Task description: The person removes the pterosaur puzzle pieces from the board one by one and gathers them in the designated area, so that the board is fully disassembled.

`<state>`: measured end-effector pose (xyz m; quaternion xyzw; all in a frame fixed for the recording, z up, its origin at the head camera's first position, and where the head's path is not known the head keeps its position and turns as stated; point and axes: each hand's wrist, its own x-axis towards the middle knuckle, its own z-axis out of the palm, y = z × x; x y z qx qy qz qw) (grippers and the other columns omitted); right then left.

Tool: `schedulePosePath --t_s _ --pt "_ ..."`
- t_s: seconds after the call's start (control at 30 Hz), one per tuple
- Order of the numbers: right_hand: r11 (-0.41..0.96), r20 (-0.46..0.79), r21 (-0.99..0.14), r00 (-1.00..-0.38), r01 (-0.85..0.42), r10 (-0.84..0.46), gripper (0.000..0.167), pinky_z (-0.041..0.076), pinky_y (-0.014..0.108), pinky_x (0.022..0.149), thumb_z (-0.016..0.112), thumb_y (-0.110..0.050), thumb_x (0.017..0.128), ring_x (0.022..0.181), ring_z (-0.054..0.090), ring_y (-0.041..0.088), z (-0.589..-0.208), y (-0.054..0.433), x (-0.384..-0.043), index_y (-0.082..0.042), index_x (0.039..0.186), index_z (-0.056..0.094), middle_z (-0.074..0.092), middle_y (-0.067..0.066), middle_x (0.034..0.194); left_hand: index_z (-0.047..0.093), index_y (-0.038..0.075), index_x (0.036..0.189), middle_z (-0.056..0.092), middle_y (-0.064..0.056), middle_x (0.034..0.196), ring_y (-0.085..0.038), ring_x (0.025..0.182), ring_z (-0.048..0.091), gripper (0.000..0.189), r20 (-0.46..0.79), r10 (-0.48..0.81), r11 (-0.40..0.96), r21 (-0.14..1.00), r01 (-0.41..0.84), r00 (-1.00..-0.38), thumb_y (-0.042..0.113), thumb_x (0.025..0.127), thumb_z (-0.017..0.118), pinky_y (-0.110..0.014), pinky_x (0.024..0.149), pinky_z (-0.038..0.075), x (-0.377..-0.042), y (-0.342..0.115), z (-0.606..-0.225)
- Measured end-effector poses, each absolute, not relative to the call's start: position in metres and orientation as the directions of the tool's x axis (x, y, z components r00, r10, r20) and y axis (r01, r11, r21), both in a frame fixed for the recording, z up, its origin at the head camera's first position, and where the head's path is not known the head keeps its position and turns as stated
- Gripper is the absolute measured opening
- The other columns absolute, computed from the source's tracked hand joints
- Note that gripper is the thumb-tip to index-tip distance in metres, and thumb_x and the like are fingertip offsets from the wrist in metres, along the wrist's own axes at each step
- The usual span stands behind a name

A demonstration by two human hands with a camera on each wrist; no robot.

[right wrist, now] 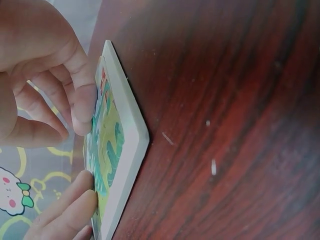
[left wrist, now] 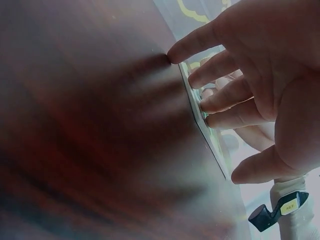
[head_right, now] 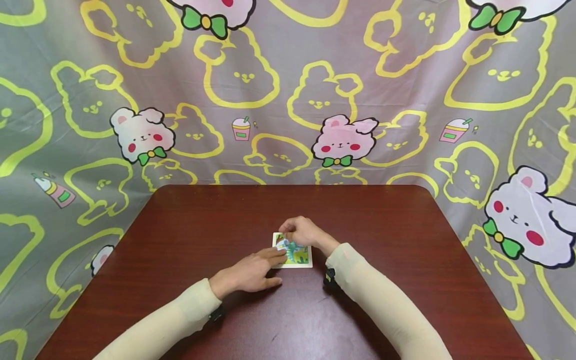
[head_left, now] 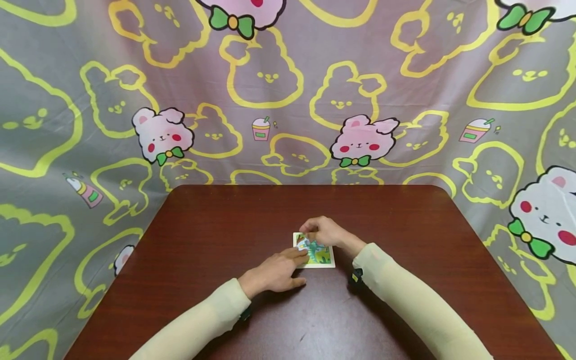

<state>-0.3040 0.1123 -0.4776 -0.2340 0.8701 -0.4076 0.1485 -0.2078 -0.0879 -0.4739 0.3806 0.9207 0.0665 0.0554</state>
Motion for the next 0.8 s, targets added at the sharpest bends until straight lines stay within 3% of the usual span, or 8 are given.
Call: schedulePosePath --t_s 0.23,0.6,0.8 --pt "0.568 -0.066 -0.767 -0.843 -0.299 -0.533 0.023 0.051 0.023 0.066 0.06 -0.003 0.092 0.079 0.063 0.01 -0.4796 0.1115 -0.3052 -0.004 0.111 0.072 0.075 0.009 0.102 0.054 0.01 0.143 0.048 -0.007 0.154 -0.031 0.145 0.041 0.059 -0.078 0.7 0.711 0.175 0.681 -0.71 0.04 0.094 0.065 -0.046 0.113 0.043 -0.2083 -0.0871 -0.4735" --pt "0.53 -0.121 -0.821 -0.84 -0.215 -0.529 0.028 0.045 0.023 0.054 0.056 0.003 0.09 0.063 0.056 0.012 -0.4795 0.1103 -0.3061 -0.002 0.114 0.07 0.072 0.013 0.103 0.05 0.011 0.147 0.044 -0.006 0.158 -0.029 0.148 0.037 0.063 -0.129 0.683 0.73 0.17 0.662 -0.719 0.043 0.094 0.064 -0.044 0.116 0.04 -0.2078 -0.086 -0.4716" --pt "0.505 -0.132 -0.844 -0.84 -0.184 -0.527 0.028 0.045 0.024 0.056 0.056 0.004 0.09 0.065 0.056 0.016 -0.4789 0.1092 -0.3056 0.0 0.114 0.07 0.072 0.015 0.101 0.049 0.011 0.148 0.043 -0.006 0.158 -0.029 0.149 0.036 0.064 -0.145 0.677 0.736 0.18 0.653 -0.722 0.043 0.095 0.064 -0.044 0.118 0.038 -0.2066 -0.0859 -0.4691"
